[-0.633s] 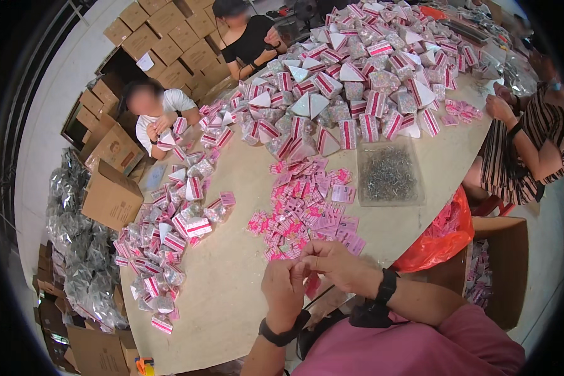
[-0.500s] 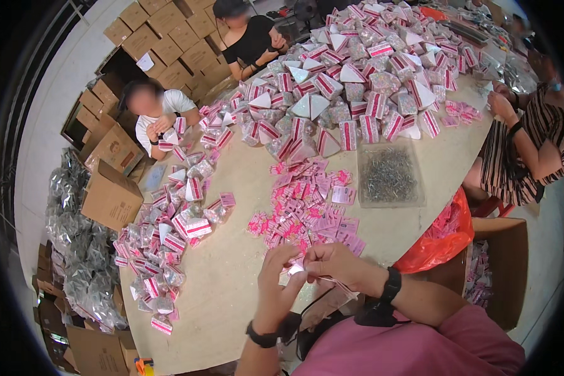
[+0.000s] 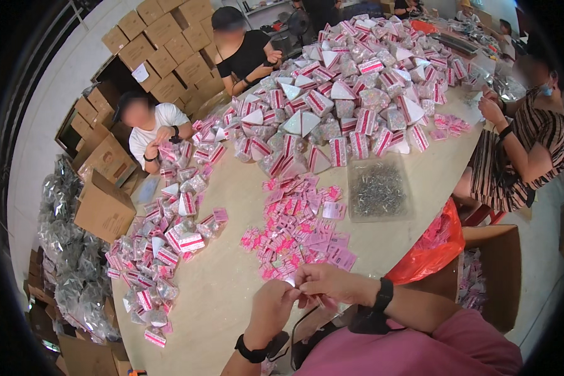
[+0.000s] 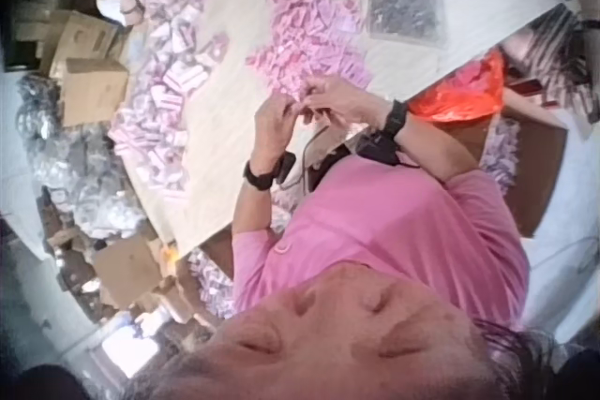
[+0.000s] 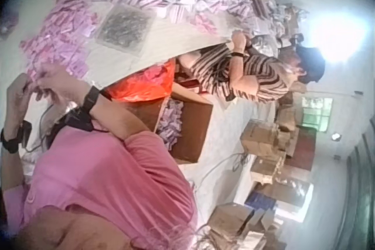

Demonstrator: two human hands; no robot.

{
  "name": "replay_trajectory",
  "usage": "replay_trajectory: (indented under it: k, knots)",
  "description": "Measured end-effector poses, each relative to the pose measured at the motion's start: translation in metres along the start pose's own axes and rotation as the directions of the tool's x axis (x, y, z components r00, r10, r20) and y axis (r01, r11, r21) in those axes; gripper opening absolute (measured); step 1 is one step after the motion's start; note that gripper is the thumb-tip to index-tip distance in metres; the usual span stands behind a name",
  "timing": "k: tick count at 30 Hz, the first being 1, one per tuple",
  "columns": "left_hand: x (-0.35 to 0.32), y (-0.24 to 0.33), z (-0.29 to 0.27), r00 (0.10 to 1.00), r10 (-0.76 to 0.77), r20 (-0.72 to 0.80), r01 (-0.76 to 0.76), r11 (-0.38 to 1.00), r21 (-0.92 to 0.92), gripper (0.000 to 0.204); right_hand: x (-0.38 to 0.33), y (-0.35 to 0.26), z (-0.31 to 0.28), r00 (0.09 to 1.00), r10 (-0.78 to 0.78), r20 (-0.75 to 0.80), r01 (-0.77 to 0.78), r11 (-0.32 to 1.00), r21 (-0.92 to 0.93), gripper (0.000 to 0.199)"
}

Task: Packing small objects into pink and white pyramid-shaped bags at a large table.

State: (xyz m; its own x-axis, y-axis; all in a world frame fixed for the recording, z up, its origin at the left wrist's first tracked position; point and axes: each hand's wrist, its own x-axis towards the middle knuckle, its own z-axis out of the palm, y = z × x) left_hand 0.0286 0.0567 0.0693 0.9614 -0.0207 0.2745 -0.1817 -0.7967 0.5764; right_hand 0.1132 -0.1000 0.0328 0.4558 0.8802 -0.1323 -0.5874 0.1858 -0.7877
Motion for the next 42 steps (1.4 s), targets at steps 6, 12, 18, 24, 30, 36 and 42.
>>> replay_trajectory:
  k: [6,12,18,24,30,36,42]
  knots:
    - [0.005,-0.001,0.007,0.965,-0.258,0.045,0.262,0.951,-0.164,0.012,-0.002,-0.005,0.008,0.983,-0.102,-0.153,0.053,0.952,-0.3,0.014]
    - [0.004,-0.007,0.017,0.875,-0.461,0.148,0.46,0.696,-0.551,0.018,-0.004,0.0,0.004,0.903,-0.43,-0.015,0.261,0.574,-0.776,0.019]
    - [0.005,-0.006,0.027,0.887,-0.449,0.11,0.398,0.62,-0.676,0.022,-0.004,0.011,0.004,0.813,-0.56,0.161,0.262,0.105,-0.959,0.012]
    - [0.012,-0.012,0.029,0.892,-0.409,0.193,0.421,0.592,-0.687,0.019,-0.001,0.015,-0.014,0.752,-0.599,0.274,0.337,-0.006,-0.941,0.019]
    - [0.083,-0.031,0.025,0.935,-0.333,0.126,0.351,0.808,-0.472,0.016,-0.003,0.022,-0.062,0.951,-0.19,-0.244,0.112,0.948,-0.299,0.014]
    - [0.195,-0.035,0.036,0.978,-0.152,0.143,0.174,0.971,-0.164,0.03,-0.02,0.021,-0.097,0.948,0.143,-0.285,-0.121,0.988,0.096,0.016]
    - [0.299,-0.082,0.121,0.999,-0.043,0.002,0.042,0.993,0.106,0.069,-0.03,0.041,-0.134,0.979,0.178,-0.1,-0.133,0.928,0.349,0.017]
